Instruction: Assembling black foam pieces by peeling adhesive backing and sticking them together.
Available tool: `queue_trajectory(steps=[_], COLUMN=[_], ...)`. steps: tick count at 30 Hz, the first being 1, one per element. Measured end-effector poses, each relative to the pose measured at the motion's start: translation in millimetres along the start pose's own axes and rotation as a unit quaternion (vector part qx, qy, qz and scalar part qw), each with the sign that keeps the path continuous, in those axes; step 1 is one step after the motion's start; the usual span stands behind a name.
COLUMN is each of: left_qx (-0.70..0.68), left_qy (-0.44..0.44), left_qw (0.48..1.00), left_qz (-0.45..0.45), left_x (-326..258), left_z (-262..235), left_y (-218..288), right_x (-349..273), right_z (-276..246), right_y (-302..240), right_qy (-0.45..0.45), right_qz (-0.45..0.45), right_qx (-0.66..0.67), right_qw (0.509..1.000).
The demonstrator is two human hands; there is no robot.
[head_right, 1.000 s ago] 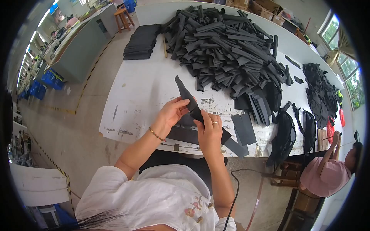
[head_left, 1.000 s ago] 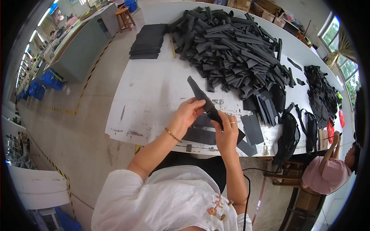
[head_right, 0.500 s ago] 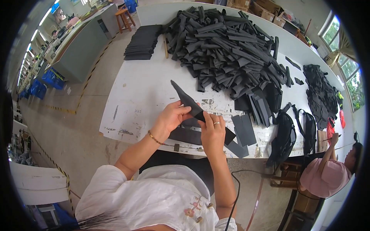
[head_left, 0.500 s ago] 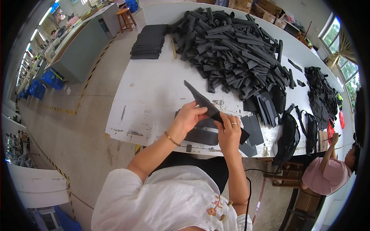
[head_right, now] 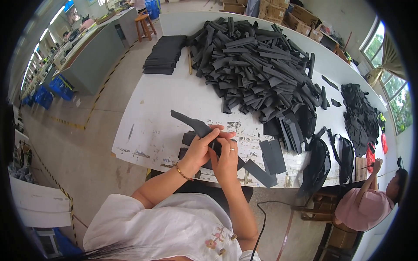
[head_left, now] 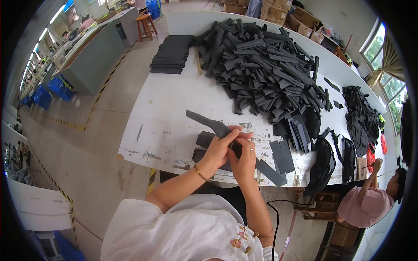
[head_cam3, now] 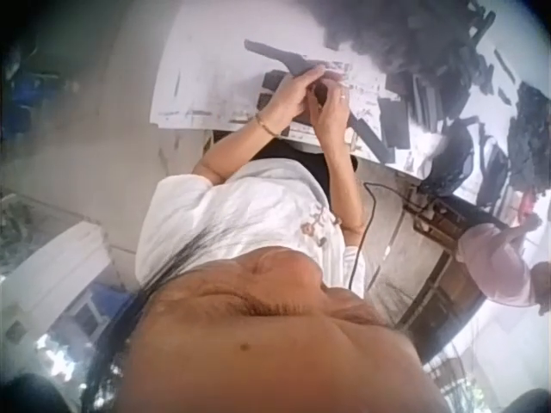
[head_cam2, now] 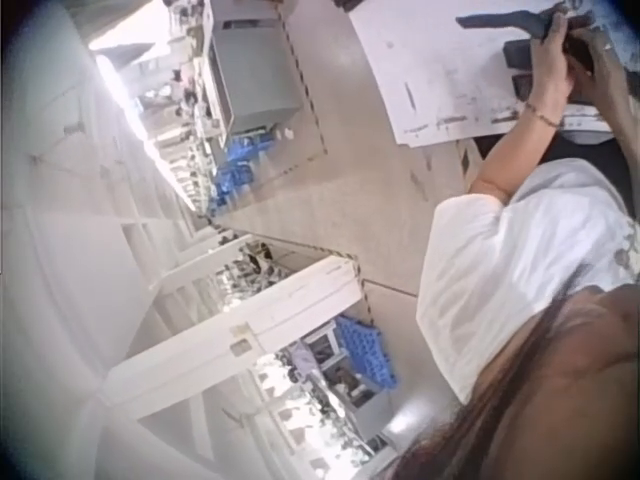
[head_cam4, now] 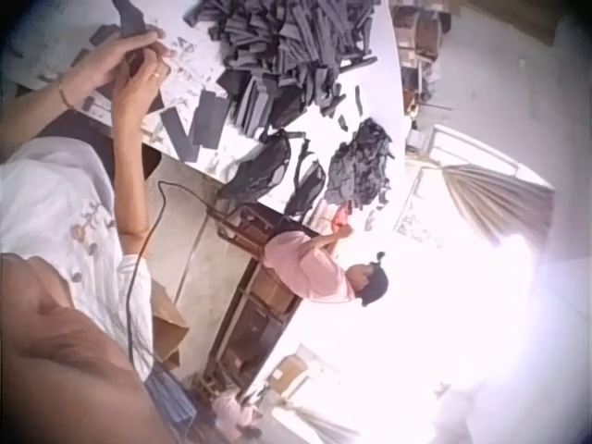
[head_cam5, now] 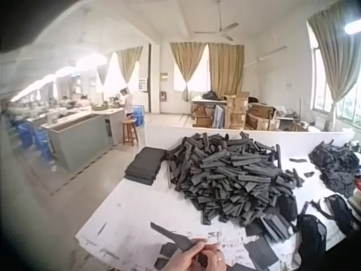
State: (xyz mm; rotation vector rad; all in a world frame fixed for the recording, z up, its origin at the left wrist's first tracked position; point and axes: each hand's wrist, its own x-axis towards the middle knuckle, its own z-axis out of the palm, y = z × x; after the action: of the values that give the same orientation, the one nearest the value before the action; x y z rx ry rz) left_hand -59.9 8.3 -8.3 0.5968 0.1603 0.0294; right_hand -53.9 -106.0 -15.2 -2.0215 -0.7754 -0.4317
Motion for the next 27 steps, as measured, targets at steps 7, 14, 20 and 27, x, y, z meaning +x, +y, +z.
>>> queue_trajectory(steps=[7,14,20,27], left_qx=[0.063,0.073,0.019,0.007], left_qy=[-0.014,-0.02,-0.013,-0.032], left_qw=[0.998,0.997,1.0,0.999], left_qz=[0.026,0.001,0.008,-0.01], left_x=[4,-3,-4,-8], left_z=[-5,-10,-8,-12], left_y=[9,5,19,5], right_x=[-16,0,-24,-8], right_z=[-22,-5,-26,-9], right_y=[4,1,4,-2], right_qy=[-0.034,-0.033,-0.049,-0.031], right_qz=[-0.023,-0.064,-0.004,-0.037], right_qx=[-0.051,0.002,-0.053,0.019], right_qw=[0.998,0.997,0.997,0.999])
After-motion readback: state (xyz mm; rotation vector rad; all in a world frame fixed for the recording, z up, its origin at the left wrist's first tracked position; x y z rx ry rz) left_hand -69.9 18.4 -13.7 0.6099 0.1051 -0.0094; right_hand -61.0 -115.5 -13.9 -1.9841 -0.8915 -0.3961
